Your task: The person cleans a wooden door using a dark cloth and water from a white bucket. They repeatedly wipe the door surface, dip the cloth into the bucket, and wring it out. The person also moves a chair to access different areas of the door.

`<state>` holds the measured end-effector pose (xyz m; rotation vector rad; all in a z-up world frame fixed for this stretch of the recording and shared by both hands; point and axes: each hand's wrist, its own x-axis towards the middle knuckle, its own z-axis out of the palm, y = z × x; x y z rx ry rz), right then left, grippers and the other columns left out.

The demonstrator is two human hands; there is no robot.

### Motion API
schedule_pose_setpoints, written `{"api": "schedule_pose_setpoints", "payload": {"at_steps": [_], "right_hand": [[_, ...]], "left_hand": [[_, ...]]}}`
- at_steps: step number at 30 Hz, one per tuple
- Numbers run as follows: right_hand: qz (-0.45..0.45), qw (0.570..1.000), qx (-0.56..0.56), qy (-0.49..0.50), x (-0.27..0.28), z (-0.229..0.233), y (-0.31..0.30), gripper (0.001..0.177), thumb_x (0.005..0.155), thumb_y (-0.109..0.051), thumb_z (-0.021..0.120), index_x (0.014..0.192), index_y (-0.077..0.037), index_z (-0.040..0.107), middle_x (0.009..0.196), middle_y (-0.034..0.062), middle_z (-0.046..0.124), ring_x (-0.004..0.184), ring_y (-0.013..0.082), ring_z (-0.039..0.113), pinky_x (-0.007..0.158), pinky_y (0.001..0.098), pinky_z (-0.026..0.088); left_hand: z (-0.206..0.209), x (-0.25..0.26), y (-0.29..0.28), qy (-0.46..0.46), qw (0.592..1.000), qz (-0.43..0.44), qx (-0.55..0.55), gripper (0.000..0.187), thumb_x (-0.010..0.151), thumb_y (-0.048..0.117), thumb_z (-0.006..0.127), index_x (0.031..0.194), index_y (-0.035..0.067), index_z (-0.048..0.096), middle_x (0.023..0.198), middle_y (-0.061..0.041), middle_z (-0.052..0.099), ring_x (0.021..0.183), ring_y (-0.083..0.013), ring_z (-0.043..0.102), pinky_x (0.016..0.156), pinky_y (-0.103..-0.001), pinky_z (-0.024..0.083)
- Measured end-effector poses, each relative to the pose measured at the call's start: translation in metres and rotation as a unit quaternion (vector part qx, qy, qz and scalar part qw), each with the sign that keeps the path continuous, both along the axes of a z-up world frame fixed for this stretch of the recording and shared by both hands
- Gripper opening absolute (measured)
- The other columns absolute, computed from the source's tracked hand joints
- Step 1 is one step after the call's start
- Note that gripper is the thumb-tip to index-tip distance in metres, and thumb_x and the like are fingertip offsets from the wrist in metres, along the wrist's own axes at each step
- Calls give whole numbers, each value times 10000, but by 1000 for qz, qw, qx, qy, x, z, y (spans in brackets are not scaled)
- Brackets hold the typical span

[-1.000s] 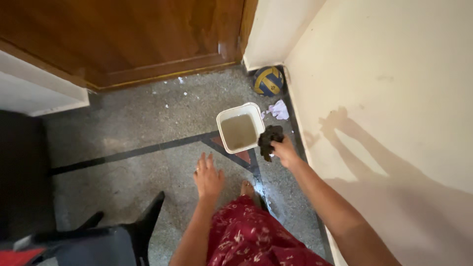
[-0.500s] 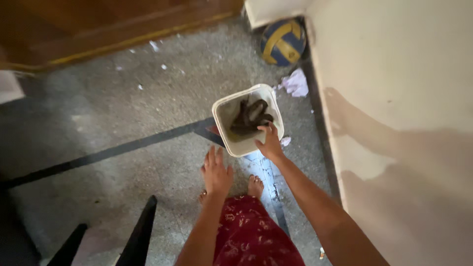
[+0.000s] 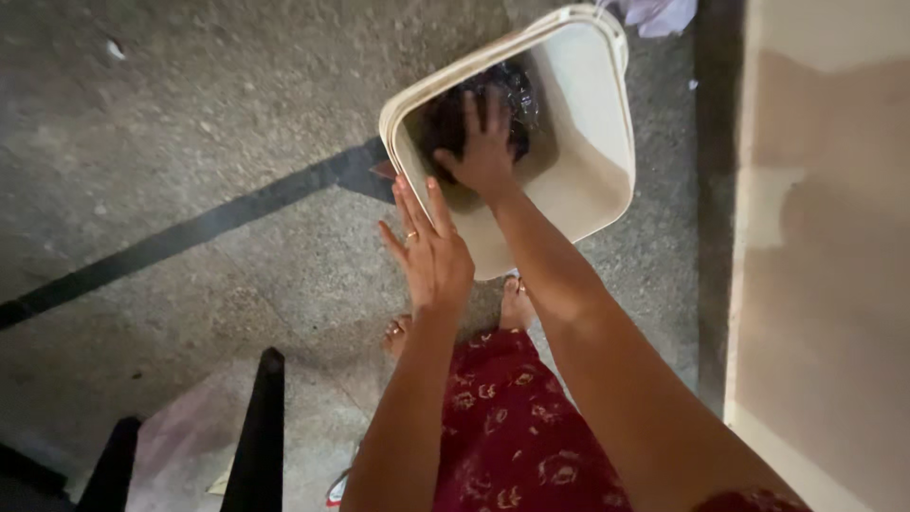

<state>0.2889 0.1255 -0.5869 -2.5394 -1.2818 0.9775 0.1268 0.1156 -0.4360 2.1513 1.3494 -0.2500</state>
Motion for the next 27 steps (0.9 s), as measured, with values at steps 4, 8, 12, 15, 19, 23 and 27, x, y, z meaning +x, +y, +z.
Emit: {"api": "schedule_pose_setpoints", "payload": {"at_steps": [4, 8, 12, 15, 19, 23, 27], "right_hand": [[307, 928, -197, -73, 4, -26, -5, 666, 889, -372, 657, 1519, -372, 441, 1662, 79, 240, 1536, 441, 137, 1069, 845, 225], [159, 956, -160, -190, 18, -89, -40, 467, 966, -294, 605, 1433, -294, 595, 1653, 116, 304, 1543, 393, 213, 1119, 834, 240], [296, 928, -227, -7, 4, -93, -60, 534, 949, -423, 581, 1365, -97, 655, 1418, 252, 600, 1362, 435, 526, 1149, 530, 433], [167, 963, -169, 131, 0, -42, -64, 672, 916, -551, 601, 1301, 0, 621, 1295, 288, 652, 1212, 421, 626, 1006, 501, 501], [-48, 973, -79, 213, 8, 64, -68, 715, 973, -629, 521, 1251, 18, 645, 1104, 275, 708, 1042, 375, 676, 879, 439, 522], [-253, 923, 29, 288, 11, 160, -78, 627, 1090, -504, 503, 960, 64, 733, 784, 108, 657, 735, 135, 571, 653, 332, 484], [-238, 899, 151, 335, 2, 219, -82, 400, 1011, -339, 614, 909, 34, 717, 708, -15, 606, 665, 45, 507, 554, 279, 431]], "left_hand": [[-6, 2, -1, -41, 999, 11, 29, 866, 915, 18, 490, 1642, 140, 36, 1667, -314, 15, 1569, -466, 112, 1182, -751, 108], [0, 4, 3, -40, 999, 14, 13, 846, 896, 35, 512, 1634, 136, 110, 1654, -343, 21, 1549, -474, 157, 1172, -748, 132], [9, 6, 3, -27, 999, 25, 7, 803, 933, 74, 540, 1650, 150, 184, 1692, -319, 30, 1580, -438, 180, 1204, -703, 176], [22, 6, 11, -13, 1000, 21, -5, 748, 960, 239, 576, 1609, 171, 212, 1651, -299, 20, 1552, -445, 163, 1155, -710, 177], [45, 7, 17, -5, 998, 54, 44, 774, 943, 351, 594, 1576, 97, 228, 1626, -236, 155, 1489, -434, 244, 1078, -741, 235], [71, 18, -10, -155, 959, 230, -50, 660, 1015, 454, 598, 1511, 74, 385, 1471, -217, 476, 1317, -384, 505, 1075, -573, 474], [87, 56, -3, -276, 713, 508, -396, 627, 931, 433, 638, 1437, 134, 420, 1318, -95, 573, 1133, -237, 584, 877, -485, 510]]}}
